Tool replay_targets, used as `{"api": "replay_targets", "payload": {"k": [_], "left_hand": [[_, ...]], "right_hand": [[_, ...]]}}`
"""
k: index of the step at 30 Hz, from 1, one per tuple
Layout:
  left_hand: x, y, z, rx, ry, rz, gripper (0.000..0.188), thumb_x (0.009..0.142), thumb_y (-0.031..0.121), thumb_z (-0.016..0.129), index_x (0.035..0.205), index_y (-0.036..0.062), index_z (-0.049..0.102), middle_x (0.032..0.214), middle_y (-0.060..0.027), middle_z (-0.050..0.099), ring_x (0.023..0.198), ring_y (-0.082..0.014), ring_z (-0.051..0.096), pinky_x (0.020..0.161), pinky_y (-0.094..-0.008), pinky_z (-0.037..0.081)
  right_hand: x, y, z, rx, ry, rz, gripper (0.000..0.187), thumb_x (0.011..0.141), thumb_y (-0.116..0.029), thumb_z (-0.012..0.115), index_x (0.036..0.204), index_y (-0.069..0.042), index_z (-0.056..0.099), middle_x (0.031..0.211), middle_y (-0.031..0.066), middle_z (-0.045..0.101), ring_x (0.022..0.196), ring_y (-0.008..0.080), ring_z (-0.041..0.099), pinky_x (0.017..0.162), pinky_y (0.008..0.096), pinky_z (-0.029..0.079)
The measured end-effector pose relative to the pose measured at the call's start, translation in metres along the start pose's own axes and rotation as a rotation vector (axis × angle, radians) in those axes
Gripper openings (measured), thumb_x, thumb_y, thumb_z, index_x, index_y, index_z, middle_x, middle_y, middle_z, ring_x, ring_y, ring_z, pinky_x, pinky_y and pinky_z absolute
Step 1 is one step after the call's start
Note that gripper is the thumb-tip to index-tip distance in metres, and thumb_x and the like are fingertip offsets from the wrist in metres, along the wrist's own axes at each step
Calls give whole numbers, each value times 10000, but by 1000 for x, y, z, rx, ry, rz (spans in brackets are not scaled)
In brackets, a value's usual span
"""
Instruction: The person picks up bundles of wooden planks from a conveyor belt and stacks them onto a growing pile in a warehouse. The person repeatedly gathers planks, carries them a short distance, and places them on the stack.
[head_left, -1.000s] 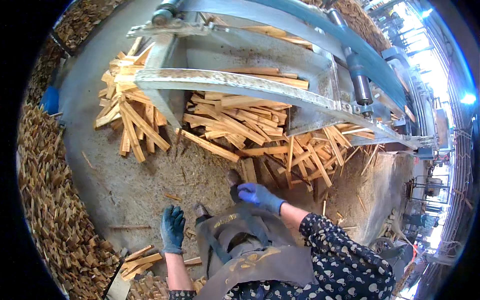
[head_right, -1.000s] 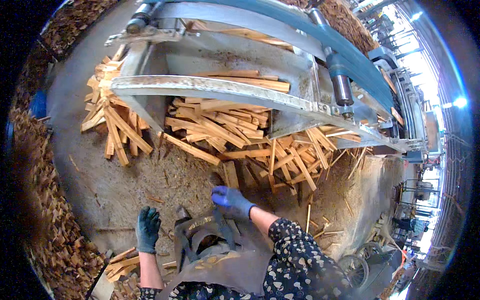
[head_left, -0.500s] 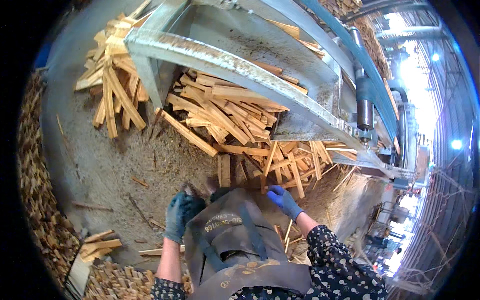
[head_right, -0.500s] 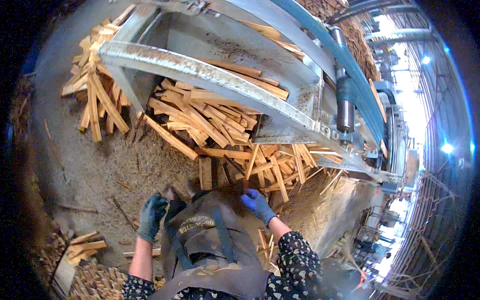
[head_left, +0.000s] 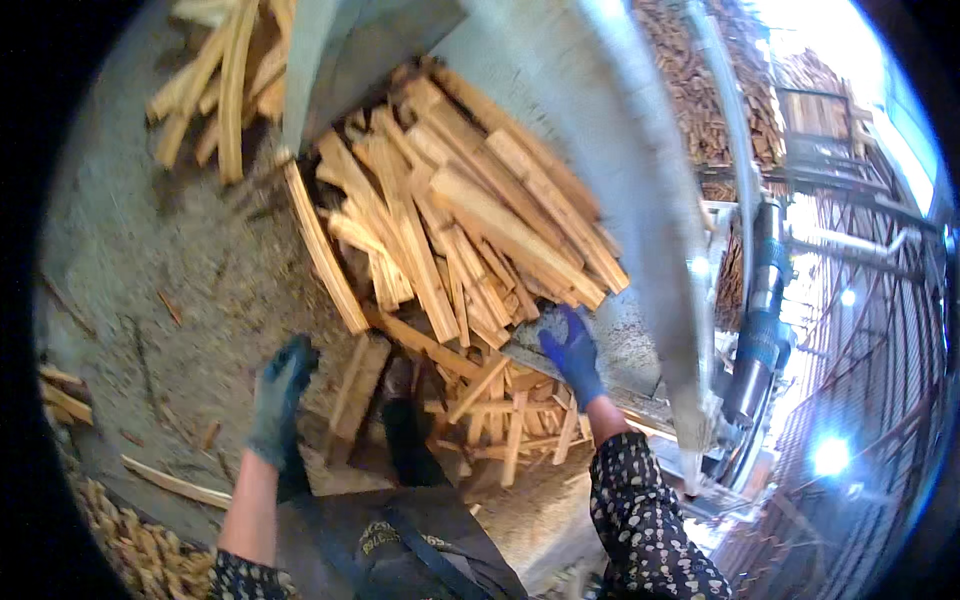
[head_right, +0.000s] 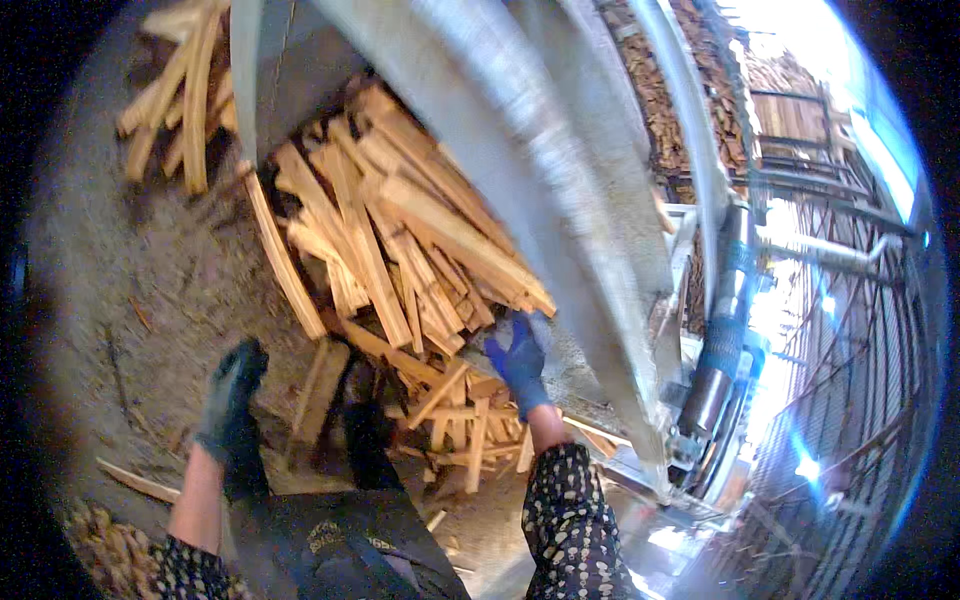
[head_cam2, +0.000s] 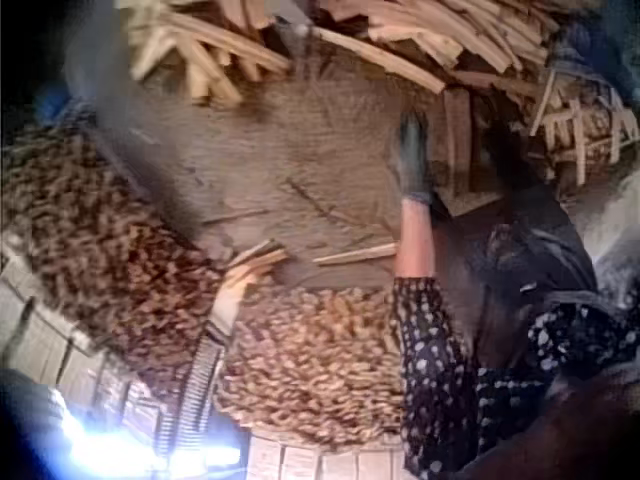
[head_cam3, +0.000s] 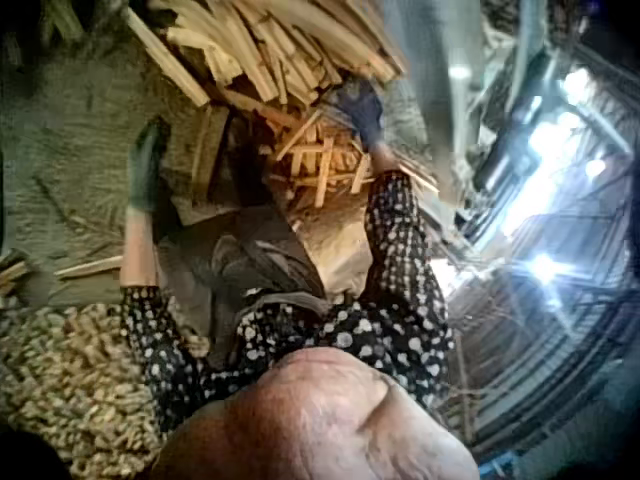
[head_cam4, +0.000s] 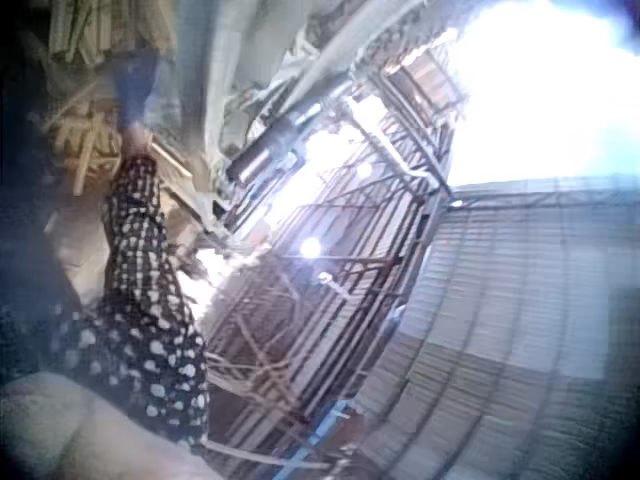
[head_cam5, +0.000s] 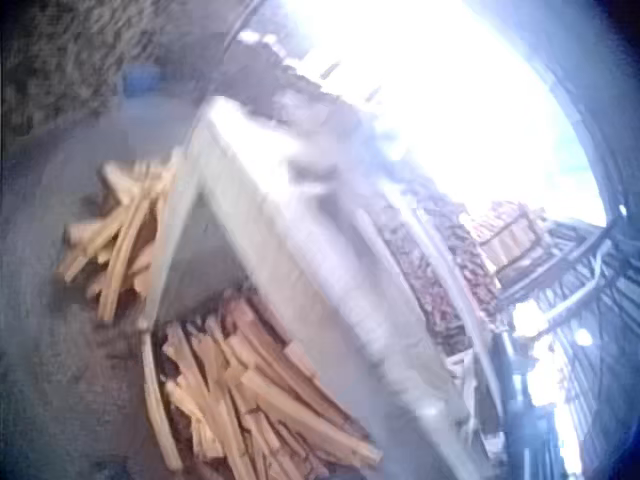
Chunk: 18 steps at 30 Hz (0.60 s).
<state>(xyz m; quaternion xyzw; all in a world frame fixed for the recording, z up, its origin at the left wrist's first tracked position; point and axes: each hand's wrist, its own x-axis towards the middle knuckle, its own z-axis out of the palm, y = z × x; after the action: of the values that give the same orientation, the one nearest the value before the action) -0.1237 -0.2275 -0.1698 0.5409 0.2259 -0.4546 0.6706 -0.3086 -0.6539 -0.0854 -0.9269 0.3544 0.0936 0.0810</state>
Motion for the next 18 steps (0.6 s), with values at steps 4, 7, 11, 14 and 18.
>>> {"api": "replay_targets", "payload": {"k": [4, 7, 11, 14, 18], "left_hand": [[56, -57, 31, -144, -25, -6, 389, 926, 227, 569, 1255, 26, 519, 1128, -61, 610, 1035, -145, 567, 881, -274, 452], [85, -107, 61, -137, -50, -13, 403, 919, 216, 585, 1257, 9, 508, 1121, -63, 610, 1023, -144, 569, 881, -277, 453], [107, -142, 107, -276, -93, -80, 465, 912, 207, 596, 1296, -16, 457, 1148, -75, 590, 1035, -134, 545, 873, -271, 458], [122, -140, 131, 0, -2, -71, 487, 885, 119, 599, 1321, -14, 427, 1259, -121, 525, 1137, -208, 516, 929, -323, 451], [141, -160, 147, -94, -173, 178, 673, 886, 226, 601, 1410, -19, 256, 1388, -155, 398, 1265, -230, 405, 1030, -323, 344]], "right_hand": [[57, 19, 17, -418, 49, -250, 818, 707, -297, 731, 1378, -32, 345, 1350, 221, 430, 1228, 365, 442, 1012, 428, 370], [86, 51, 28, -436, 48, -390, 818, 691, -296, 739, 1371, -45, 359, 1355, 219, 426, 1236, 359, 436, 1015, 430, 367], [127, 71, 43, -294, 37, -313, 784, 675, -305, 757, 1339, -66, 415, 1310, 219, 477, 1191, 356, 486, 975, 437, 407], [130, 75, 46, -239, 37, -301, 727, 704, -340, 756, 1306, -66, 453, 1238, 200, 543, 1118, 339, 547, 919, 426, 443], [121, 33, 47, -256, -70, -242, 673, 719, -391, 753, 1242, -42, 513, 1142, 228, 582, 1029, 345, 588, 847, 426, 475]]}}
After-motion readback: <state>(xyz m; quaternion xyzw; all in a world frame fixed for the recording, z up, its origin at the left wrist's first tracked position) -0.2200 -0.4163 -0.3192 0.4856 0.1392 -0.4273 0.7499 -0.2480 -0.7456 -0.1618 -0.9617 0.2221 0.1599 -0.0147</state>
